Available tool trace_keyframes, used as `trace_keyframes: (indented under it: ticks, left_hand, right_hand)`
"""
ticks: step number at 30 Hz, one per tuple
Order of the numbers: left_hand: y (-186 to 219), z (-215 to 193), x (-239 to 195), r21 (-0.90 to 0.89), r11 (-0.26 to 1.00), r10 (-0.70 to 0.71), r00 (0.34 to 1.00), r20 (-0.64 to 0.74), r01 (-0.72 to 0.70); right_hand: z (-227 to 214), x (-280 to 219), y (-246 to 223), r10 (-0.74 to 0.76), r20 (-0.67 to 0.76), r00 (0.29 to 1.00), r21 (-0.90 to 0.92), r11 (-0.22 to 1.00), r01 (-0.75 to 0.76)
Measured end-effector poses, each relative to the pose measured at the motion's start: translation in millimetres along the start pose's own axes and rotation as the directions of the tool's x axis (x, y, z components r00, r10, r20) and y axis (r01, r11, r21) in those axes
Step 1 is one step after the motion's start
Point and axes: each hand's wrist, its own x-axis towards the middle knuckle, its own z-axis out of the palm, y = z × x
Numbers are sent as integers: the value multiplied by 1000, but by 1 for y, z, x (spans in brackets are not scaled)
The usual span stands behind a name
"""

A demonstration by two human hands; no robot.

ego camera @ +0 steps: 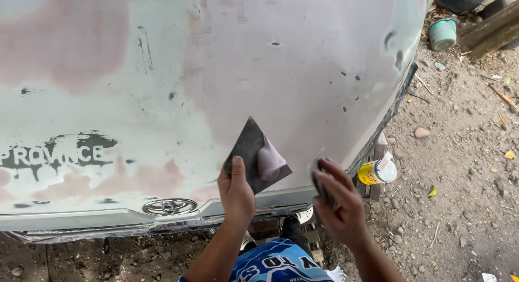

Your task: The person applies pink body filler to the front hood of a white car using a putty knife. They spread the filler over a damaged area and smooth it out with the tool.

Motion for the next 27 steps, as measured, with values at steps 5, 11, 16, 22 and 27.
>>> trace_keyframes:
  ticks: [5,11,16,22,27]
  left_hand:
    - [12,26,-10,-8,998,69,993,92,-68]
    - [-3,24,-10,-40,995,91,993,71,-89]
    - [31,24,21,-231,973,-35,979,-202,-12]
    - [-6,-49,76,-399,916,14,999,-34,-26]
    - [-1,-71,90,-501,855,-168,985,-30,131]
  right_hand:
    - [18,4,-27,-228,30,973,-348,910,224]
    - [33,5,-19,-265,110,958,-473,834,285]
    - [32,-18,23,-183,238,954,-455,847,276]
    - [7,-14,72,435,213,875,878,307,-367]
    - [-11,7,61,228,271,935,958,-156,-239]
